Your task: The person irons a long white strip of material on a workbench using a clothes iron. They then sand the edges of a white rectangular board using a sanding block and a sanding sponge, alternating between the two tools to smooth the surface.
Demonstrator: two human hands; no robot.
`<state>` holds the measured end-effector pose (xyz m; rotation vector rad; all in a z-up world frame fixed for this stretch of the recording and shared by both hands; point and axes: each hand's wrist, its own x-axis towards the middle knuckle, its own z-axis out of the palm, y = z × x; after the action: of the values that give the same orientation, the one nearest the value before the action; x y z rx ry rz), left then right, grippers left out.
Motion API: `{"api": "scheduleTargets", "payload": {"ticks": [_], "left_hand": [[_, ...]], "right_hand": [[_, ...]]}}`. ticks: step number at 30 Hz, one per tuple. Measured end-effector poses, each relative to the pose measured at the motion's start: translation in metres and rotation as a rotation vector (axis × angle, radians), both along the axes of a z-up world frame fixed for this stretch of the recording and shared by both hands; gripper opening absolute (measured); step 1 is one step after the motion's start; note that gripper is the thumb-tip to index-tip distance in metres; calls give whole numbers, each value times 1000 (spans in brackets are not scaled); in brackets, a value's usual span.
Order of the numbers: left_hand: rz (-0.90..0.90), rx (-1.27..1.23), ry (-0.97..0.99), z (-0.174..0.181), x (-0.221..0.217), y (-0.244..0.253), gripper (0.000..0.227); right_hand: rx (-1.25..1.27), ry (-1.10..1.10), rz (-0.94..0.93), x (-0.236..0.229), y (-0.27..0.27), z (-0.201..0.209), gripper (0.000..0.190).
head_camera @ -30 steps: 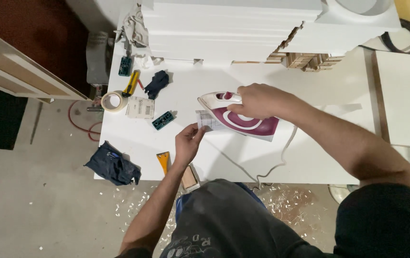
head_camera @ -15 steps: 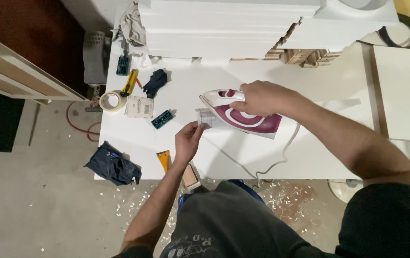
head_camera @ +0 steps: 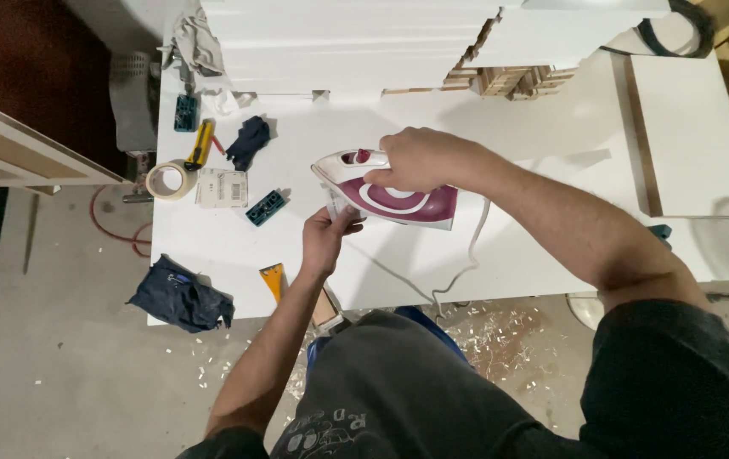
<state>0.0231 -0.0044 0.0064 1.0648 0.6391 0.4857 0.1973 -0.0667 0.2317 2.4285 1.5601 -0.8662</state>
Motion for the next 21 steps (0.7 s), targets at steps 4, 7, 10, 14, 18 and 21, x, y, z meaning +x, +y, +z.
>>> {"api": "scheduleTargets", "payload": {"ticks": [4, 7, 10, 14, 18, 21], "left_hand": [[-5, 0, -2, -8, 12, -3, 21], [-37, 6, 1, -2, 21, -11, 23], [-65, 16, -2, 1, 33, -23, 24], [-61, -9, -11, -1, 51, -39, 24], [-74, -19, 2, -3, 71, -57, 24], [-84, -12, 5, 2, 89, -73, 26]], "right_hand": [[-26, 0, -18, 7, -13, 15, 54], [-36, 2, -64, 17, -24, 19, 52], [-44, -2, -94, 28, -38, 20, 52], [-36, -9, -86, 50, -57, 17, 53], [-41, -11, -91, 73, -79, 18, 53], [-45, -7, -86, 93, -95, 17, 54]]}}
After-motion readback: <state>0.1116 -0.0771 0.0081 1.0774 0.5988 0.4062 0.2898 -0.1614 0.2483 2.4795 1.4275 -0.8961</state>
